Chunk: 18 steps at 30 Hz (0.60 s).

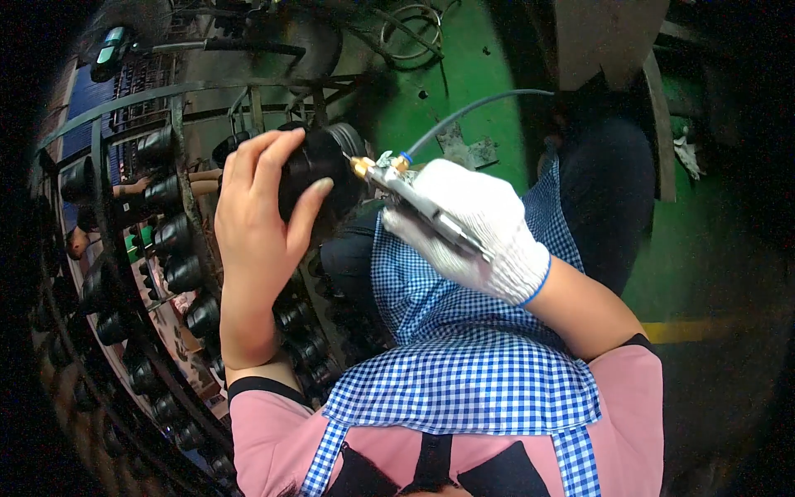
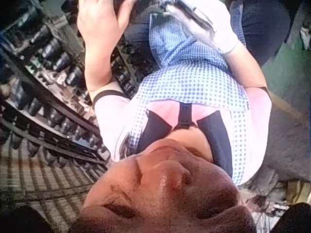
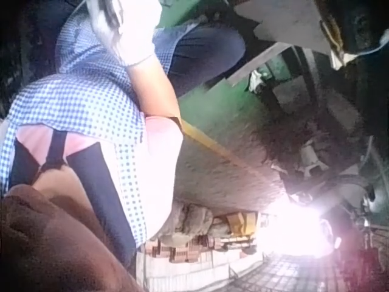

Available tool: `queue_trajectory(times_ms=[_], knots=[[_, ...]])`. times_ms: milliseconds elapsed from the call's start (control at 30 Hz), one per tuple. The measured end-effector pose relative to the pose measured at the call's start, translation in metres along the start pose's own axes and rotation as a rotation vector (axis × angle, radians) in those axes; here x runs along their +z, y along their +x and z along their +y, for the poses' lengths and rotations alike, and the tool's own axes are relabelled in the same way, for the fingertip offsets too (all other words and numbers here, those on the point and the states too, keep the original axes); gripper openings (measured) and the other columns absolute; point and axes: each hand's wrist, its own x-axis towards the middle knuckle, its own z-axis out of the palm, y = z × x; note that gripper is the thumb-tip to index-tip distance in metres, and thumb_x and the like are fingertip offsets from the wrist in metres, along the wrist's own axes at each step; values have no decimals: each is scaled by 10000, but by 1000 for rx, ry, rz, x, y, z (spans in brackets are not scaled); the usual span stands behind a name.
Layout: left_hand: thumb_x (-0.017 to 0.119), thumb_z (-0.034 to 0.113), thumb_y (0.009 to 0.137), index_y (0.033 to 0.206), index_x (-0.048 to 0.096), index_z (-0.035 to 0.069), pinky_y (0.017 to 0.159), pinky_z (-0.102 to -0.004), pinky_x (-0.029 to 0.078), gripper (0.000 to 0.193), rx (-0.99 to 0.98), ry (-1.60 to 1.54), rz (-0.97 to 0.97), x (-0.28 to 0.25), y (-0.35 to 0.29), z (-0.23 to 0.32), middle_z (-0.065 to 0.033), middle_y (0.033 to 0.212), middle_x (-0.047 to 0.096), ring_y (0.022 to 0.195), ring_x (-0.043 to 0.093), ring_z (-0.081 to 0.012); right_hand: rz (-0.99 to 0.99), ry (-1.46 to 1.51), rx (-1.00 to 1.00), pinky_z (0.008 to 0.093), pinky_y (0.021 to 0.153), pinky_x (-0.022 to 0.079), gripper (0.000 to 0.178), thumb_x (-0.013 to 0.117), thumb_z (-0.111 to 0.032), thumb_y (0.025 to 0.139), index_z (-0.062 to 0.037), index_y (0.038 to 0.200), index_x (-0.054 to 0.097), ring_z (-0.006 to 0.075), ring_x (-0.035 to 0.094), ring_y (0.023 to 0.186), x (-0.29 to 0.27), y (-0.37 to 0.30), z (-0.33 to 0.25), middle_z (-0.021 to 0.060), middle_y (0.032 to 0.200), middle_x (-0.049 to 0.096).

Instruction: Applying adhesive to shoe components using a specialized applicator as part of the manufacturing process.

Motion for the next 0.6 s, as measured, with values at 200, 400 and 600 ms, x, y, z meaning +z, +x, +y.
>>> queue_trajectory(times_ms=[200,400,600], knots=[[751,287,860,1174,594,36,778,-405,536,432,-13,196,109,14,21,-31,-120,1092,602,961,604,-318,93,112,21,355,583,518,204,727,-264,912,-86,1009,722,273,650,651,28,32,10,104,788,633],[633,414,966,1181,581,24,877,-462,498,448,-203,269,42,23,27,-58,-161,1103,621,1041,614,-374,67,178,99,376,580,514,215,722,-291,913,-92,994,722,287,647,656,56,50,13,104,774,617],[660,460,932,1090,607,17,799,-444,553,473,-242,361,74,22,19,-89,-140,1021,641,976,648,-345,126,137,-11,381,585,524,208,721,-308,908,-106,957,712,297,652,670,85,49,7,107,788,622]])
